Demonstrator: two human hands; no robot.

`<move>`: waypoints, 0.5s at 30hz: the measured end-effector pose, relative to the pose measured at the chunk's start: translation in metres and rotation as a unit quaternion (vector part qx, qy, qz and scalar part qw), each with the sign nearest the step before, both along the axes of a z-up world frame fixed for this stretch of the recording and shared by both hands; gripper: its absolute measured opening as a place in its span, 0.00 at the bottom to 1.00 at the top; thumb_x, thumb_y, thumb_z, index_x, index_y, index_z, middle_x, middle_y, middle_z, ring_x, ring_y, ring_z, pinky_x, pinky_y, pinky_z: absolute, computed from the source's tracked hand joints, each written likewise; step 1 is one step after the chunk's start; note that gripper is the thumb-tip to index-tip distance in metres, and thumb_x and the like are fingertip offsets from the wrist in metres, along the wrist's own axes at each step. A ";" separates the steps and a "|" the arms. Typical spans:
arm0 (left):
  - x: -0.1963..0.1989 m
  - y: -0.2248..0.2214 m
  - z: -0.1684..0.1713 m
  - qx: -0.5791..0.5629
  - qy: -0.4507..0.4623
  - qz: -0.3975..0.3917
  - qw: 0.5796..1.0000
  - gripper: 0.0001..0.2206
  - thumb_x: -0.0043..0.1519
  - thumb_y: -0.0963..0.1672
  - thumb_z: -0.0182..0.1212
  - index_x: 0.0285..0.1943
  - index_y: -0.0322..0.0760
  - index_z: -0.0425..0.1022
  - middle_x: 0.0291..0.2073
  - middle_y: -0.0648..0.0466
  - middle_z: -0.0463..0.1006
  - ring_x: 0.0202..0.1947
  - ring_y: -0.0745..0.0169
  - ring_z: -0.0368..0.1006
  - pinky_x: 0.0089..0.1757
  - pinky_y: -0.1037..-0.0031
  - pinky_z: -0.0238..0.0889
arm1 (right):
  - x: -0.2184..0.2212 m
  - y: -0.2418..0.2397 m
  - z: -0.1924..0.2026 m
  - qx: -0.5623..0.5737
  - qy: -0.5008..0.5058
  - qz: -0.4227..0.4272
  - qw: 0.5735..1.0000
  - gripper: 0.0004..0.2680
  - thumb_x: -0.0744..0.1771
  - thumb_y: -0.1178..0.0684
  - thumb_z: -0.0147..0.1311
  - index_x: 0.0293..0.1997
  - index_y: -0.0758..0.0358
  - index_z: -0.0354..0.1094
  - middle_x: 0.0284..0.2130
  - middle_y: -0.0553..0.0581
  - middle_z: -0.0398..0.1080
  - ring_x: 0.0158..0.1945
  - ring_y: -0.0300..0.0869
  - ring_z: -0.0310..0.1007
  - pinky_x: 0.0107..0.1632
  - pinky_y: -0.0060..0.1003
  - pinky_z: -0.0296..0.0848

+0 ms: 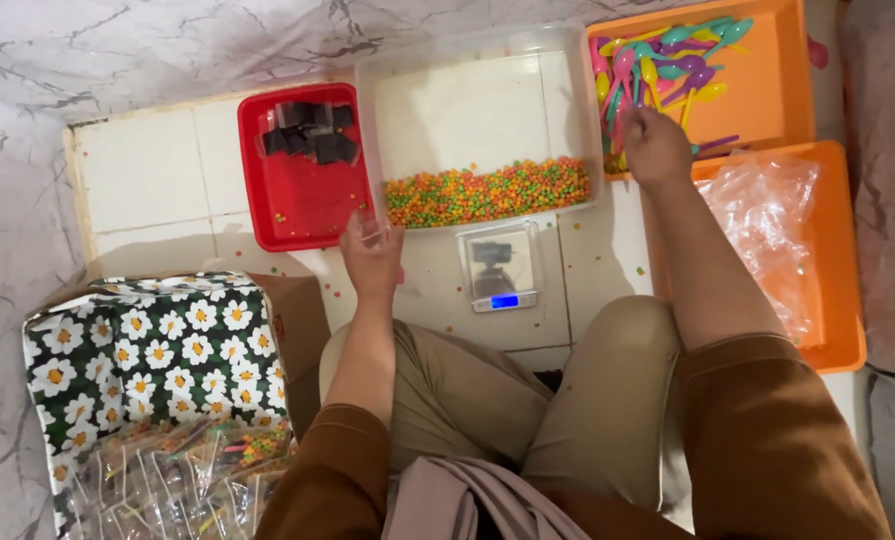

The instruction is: Packaging small multi-colored candies into plastic bags using a small cup as a scoop and a scale for weighing.

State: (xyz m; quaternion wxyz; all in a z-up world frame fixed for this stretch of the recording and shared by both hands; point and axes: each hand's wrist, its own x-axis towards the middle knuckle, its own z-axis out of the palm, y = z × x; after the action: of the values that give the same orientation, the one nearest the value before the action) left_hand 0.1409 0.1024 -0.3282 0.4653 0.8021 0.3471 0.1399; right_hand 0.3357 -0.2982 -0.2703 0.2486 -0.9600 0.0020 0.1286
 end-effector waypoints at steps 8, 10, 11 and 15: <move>-0.007 -0.015 0.075 -0.084 -0.074 -0.041 0.993 0.46 0.56 0.47 0.74 0.78 0.28 0.44 0.49 0.44 0.79 0.43 0.59 0.79 0.41 0.76 0.73 | -0.015 0.045 0.067 0.329 -0.146 -0.051 0.932 0.11 0.74 0.49 0.31 0.48 0.62 0.61 0.40 0.55 0.66 0.42 0.41 0.66 0.49 0.36 0.70; -0.008 -0.016 0.094 -0.057 -0.087 -0.041 0.994 0.37 0.56 0.47 0.75 0.68 0.31 0.53 0.49 0.45 0.79 0.45 0.57 0.80 0.43 0.73 0.73 | -0.028 0.060 0.077 0.296 -0.191 0.002 0.936 0.13 0.74 0.50 0.30 0.47 0.65 0.64 0.39 0.58 0.65 0.41 0.44 0.65 0.46 0.39 0.68; -0.010 -0.018 0.101 -0.031 -0.092 -0.039 0.994 0.29 0.55 0.46 0.75 0.59 0.34 0.62 0.49 0.46 0.80 0.46 0.55 0.81 0.46 0.70 0.72 | -0.035 0.067 0.079 0.259 -0.226 0.053 0.937 0.15 0.74 0.51 0.30 0.47 0.69 0.67 0.39 0.60 0.64 0.39 0.46 0.63 0.44 0.41 0.67; -0.022 -0.015 0.103 -0.034 -0.094 -0.034 0.994 0.25 0.56 0.48 0.74 0.57 0.35 0.69 0.47 0.49 0.81 0.45 0.58 0.80 0.46 0.72 0.72 | -0.047 0.088 0.083 0.339 -0.075 -0.030 0.937 0.09 0.74 0.52 0.42 0.45 0.62 0.70 0.27 0.49 0.66 0.27 0.35 0.65 0.32 0.29 0.69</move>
State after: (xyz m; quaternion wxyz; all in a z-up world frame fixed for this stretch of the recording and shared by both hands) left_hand 0.1187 0.0877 -0.2256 0.5274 0.7803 0.2790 0.1874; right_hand 0.2884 -0.2105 -0.1868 0.5626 -0.8251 -0.0311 0.0415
